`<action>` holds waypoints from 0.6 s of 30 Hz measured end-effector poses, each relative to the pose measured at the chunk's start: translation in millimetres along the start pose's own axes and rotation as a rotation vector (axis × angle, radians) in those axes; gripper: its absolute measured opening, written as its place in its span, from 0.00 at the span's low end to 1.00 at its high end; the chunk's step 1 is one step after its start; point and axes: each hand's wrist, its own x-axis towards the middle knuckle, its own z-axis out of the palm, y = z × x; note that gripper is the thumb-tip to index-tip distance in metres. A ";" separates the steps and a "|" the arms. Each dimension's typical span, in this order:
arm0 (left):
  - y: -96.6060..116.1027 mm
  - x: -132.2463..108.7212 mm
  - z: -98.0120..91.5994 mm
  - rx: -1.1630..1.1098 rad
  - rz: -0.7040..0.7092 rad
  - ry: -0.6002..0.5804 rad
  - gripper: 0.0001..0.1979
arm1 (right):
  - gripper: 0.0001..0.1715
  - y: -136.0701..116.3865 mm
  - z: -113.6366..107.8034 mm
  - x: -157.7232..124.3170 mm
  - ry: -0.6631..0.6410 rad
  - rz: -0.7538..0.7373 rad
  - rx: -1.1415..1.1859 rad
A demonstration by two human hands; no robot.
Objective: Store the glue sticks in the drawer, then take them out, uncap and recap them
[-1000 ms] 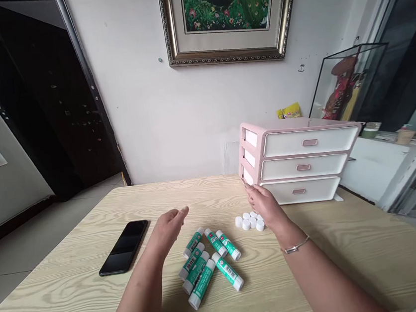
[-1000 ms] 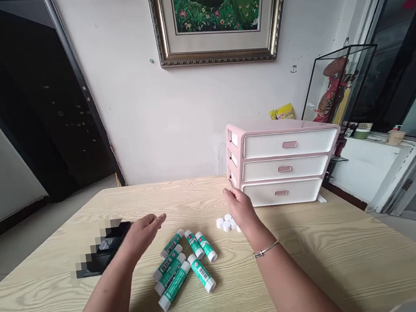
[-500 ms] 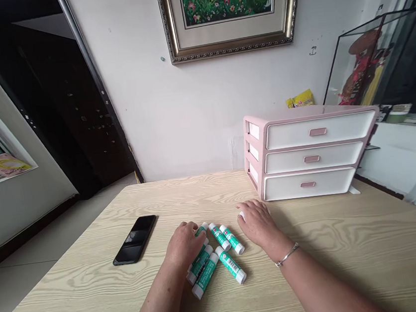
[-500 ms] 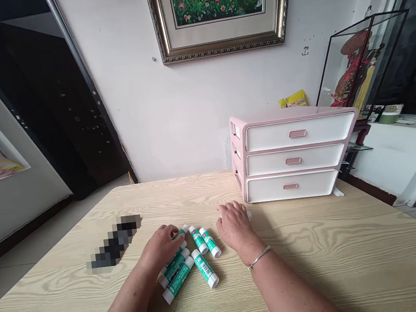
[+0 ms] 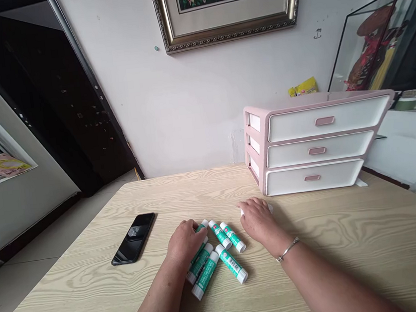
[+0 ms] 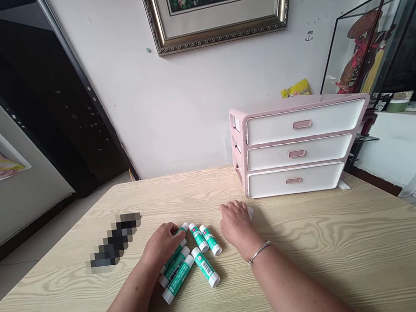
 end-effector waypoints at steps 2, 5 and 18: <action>0.0 -0.3 0.7 -0.020 -0.004 0.004 0.13 | 0.18 1.8 2.6 -0.1 -0.006 -0.003 0.003; -0.2 -1.1 0.9 -0.058 -0.010 0.012 0.11 | 0.18 3.1 4.1 -0.7 -0.004 -0.016 0.016; -1.1 -13.6 -14.7 -0.349 0.107 0.146 0.18 | 0.17 -28.2 -11.9 -0.5 0.240 0.027 0.745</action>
